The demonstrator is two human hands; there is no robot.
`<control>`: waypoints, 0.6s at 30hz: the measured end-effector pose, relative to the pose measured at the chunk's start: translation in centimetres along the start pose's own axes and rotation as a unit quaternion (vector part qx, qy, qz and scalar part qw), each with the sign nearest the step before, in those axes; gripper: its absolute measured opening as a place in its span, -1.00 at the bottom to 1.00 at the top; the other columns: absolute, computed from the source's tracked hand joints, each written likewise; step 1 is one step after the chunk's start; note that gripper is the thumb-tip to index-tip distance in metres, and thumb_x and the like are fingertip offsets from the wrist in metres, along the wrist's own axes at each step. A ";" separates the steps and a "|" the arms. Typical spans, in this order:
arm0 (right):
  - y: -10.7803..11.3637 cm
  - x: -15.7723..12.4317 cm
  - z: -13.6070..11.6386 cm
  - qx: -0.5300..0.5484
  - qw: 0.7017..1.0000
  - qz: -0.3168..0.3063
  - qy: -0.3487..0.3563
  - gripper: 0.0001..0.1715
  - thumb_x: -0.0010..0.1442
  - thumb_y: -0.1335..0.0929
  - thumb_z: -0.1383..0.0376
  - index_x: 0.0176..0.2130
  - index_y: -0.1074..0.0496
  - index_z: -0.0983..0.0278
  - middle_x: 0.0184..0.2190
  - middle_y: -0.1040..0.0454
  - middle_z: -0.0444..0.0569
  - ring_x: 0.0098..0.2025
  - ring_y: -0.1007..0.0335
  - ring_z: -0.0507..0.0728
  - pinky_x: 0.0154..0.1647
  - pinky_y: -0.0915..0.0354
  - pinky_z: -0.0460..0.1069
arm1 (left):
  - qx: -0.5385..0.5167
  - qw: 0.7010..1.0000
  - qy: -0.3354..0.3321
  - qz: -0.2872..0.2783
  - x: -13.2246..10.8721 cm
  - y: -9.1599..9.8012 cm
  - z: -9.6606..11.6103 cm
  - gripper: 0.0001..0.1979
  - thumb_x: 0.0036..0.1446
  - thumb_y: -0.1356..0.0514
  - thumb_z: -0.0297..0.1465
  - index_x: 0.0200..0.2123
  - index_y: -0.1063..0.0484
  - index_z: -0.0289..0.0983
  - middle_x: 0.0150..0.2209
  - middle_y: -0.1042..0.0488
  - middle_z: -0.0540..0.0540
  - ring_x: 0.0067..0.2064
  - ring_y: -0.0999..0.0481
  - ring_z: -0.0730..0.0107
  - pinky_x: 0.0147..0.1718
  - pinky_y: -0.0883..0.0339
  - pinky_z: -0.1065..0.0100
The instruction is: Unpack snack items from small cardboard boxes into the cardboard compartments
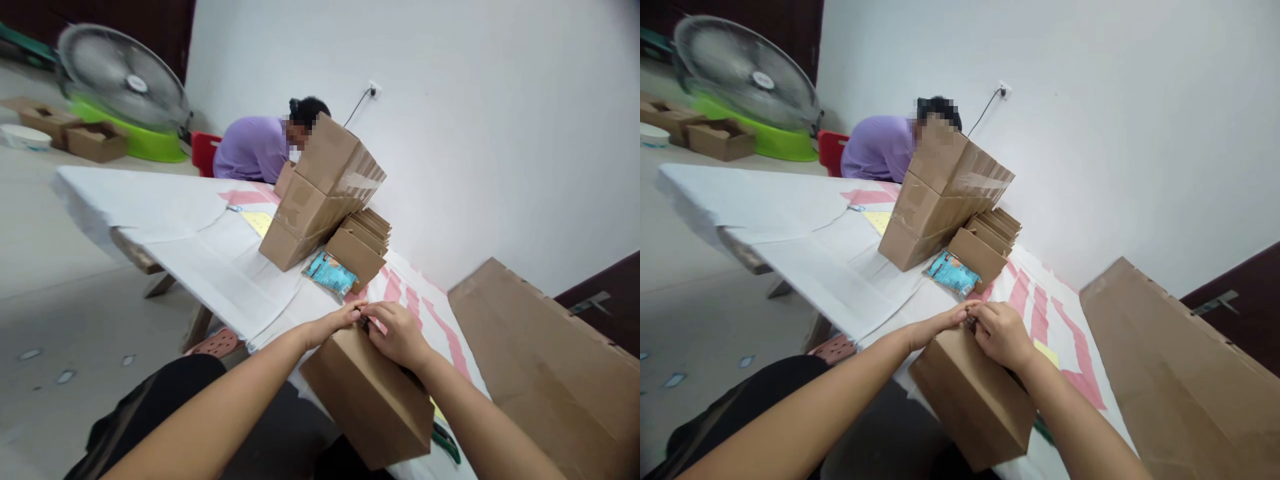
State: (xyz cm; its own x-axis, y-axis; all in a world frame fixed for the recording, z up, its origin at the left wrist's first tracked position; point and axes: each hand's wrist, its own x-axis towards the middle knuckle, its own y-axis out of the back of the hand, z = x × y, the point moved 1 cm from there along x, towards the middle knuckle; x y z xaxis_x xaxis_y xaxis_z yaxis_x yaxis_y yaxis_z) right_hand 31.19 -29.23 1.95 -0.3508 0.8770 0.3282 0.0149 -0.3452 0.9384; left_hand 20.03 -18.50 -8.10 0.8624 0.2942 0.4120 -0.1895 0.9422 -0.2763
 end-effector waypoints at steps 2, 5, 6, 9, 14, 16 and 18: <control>-0.2 0.0 -0.3 -0.041 0.999 0.005 -0.006 -0.76 0.18 -0.24 0.42 -0.16 -0.42 0.25 -0.23 -0.54 0.01 -0.20 -0.43 0.14 -0.14 -0.30 0.04 | -0.007 1.000 -0.002 -0.003 -0.1 -0.2 0.3 -0.37 0.12 -0.09 0.00 0.16 -0.20 -0.22 0.22 -0.22 -0.17 0.25 -0.10 0.08 0.20 0.11 0.11; -0.4 0.1 -0.7 -0.046 0.999 0.001 -0.025 -0.78 0.25 -0.22 0.36 -0.19 -0.44 0.26 -0.25 -0.54 0.03 -0.22 -0.43 0.14 -0.14 -0.28 0.05 | -0.004 1.000 0.009 0.000 -0.2 -0.3 0.4 -0.35 0.10 -0.10 0.03 0.14 -0.20 -0.23 0.18 -0.24 -0.19 0.22 -0.13 0.08 0.17 0.05 0.12; -0.5 0.1 -0.8 -0.024 0.999 0.002 -0.041 -0.77 0.26 -0.22 0.34 -0.20 -0.45 0.25 -0.26 -0.54 0.03 -0.22 -0.43 0.14 -0.13 -0.27 0.05 | 0.000 1.000 0.010 0.001 -0.1 -0.2 0.4 -0.35 0.09 -0.11 0.03 0.13 -0.21 -0.24 0.17 -0.25 -0.20 0.21 -0.15 0.08 0.16 0.03 0.12; -0.8 0.1 -0.5 0.127 0.981 0.020 -0.147 -0.82 0.22 -0.28 0.26 -0.30 -0.47 0.24 -0.32 -0.55 -0.01 -0.27 -0.43 0.13 -0.19 -0.29 0.03 | 0.006 1.000 0.013 0.002 0.1 0.0 0.0 -0.37 0.05 -0.13 0.04 0.07 -0.24 -0.25 0.09 -0.31 -0.19 0.15 -0.21 0.07 0.12 -0.02 0.13; -1.2 -0.4 0.5 0.428 0.836 0.059 -0.339 -0.69 0.02 -0.41 0.07 -0.44 -0.40 0.27 -0.49 -0.50 -0.09 -0.43 -0.38 0.07 -0.35 -0.30 -0.02 | 0.012 1.000 0.010 0.004 0.5 0.5 -1.2 -0.45 0.02 -0.18 -0.01 -0.02 -0.28 -0.24 -0.12 -0.38 -0.09 -0.01 -0.31 0.17 0.00 -0.10 0.20; -0.6 -1.1 1.2 0.444 0.818 0.089 -0.355 -0.65 -0.04 -0.45 0.05 -0.45 -0.41 0.28 -0.49 -0.48 -0.10 -0.39 -0.37 0.07 -0.30 -0.30 -0.02 | 0.018 0.999 0.007 0.025 0.5 0.7 -1.6 -0.48 0.03 -0.18 -0.04 -0.04 -0.28 -0.23 -0.22 -0.37 -0.05 -0.11 -0.33 0.24 -0.06 -0.14 0.24; 0.4 -2.2 2.2 0.412 0.826 0.131 -0.362 -0.63 -0.06 -0.46 0.03 -0.44 -0.43 0.29 -0.47 -0.48 -0.08 -0.36 -0.37 0.08 -0.25 -0.30 -0.01 | 0.040 0.997 -0.003 0.069 0.5 0.8 -1.7 -0.51 0.03 -0.17 -0.05 -0.08 -0.28 -0.24 -0.28 -0.34 -0.02 -0.18 -0.32 0.28 -0.11 -0.16 0.27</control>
State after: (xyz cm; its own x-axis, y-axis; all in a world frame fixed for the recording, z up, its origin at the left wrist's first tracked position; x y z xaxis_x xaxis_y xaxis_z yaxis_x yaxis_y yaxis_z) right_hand 33.99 -30.58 1.78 0.4132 0.8813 0.2294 0.7385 -0.4717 0.4818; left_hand 21.16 -17.85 -9.61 0.8230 0.4218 0.3804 -0.3423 0.9028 -0.2604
